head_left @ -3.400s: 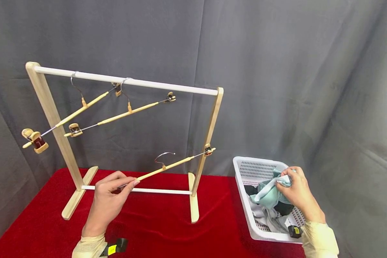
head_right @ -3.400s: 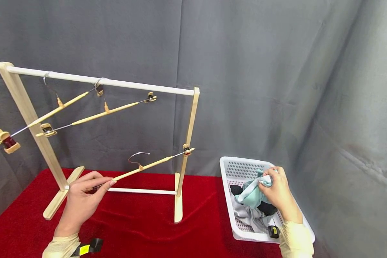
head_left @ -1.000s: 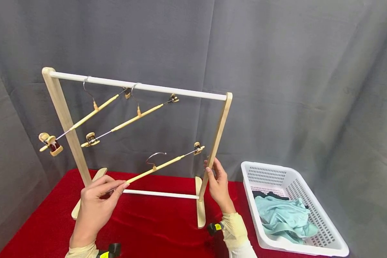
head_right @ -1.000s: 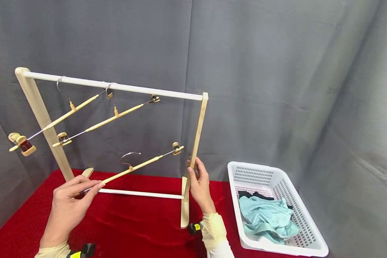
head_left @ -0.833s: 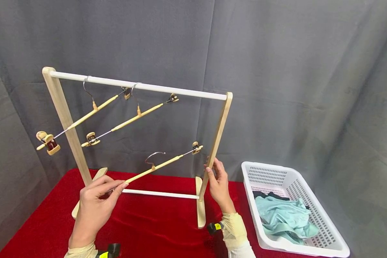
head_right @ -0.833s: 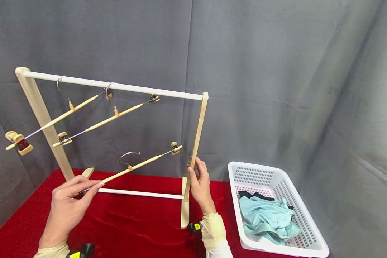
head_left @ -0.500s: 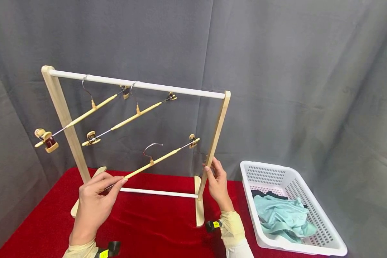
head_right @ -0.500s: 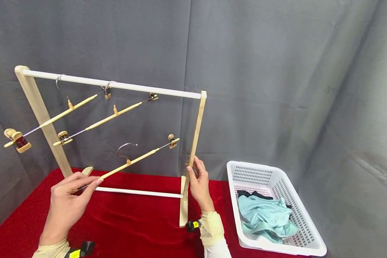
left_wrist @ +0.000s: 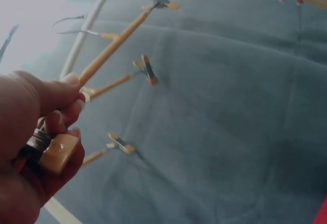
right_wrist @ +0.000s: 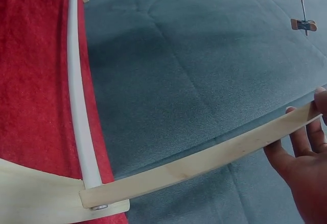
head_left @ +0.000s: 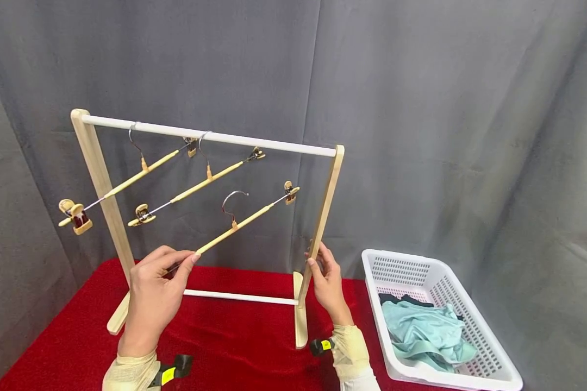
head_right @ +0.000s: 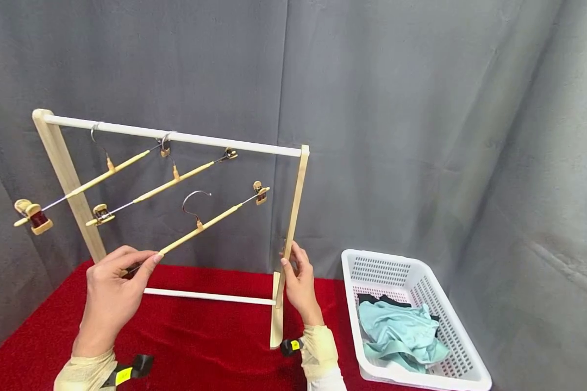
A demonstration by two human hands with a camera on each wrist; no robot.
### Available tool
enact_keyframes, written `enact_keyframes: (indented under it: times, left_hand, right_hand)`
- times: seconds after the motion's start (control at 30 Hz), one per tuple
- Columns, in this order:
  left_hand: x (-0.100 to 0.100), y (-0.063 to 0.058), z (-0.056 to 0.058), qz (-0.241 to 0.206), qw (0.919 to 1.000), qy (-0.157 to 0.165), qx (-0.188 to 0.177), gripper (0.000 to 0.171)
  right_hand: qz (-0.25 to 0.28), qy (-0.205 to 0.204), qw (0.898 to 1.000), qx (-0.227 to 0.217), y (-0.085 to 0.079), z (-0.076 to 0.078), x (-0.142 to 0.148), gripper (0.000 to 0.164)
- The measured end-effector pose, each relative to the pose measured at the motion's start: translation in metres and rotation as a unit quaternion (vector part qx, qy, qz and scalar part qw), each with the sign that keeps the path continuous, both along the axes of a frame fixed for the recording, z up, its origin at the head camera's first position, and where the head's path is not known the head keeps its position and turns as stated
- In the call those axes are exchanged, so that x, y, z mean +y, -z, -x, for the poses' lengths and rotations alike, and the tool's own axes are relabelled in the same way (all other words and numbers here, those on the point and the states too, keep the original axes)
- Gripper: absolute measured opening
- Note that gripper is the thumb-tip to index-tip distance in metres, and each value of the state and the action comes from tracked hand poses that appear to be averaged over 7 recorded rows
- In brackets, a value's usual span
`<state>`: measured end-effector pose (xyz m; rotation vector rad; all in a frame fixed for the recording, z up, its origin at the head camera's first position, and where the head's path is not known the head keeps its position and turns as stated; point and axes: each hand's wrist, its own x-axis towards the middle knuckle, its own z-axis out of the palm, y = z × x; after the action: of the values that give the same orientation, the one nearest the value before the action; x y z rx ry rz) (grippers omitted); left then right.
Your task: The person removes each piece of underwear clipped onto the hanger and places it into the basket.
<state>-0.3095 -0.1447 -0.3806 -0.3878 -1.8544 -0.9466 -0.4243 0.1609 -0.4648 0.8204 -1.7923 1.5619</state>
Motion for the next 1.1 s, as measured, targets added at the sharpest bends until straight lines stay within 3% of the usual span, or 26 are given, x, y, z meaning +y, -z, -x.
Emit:
enact_keyframes:
  times: [0.43, 0.73, 1.1]
  left_hand:
    - [0.020, -0.038, -0.004, 0.013, 0.9988, -0.024, 0.041, 0.004]
    - [0.035, -0.061, 0.007, 0.005, 0.9987, -0.033, 0.039, 0.009]
    - [0.047, -0.074, 0.019, -0.013, 0.9992, -0.026, 0.029, 0.013]
  right_hand:
    - [0.006, 0.010, 1.000, 0.002, 0.005, 0.001, 0.000, 0.046]
    - [0.010, 0.008, 1.000, 0.001, 0.006, 0.004, -0.001, 0.045]
    - [0.012, 0.000, 1.000, -0.002, 0.004, 0.002, -0.001, 0.044]
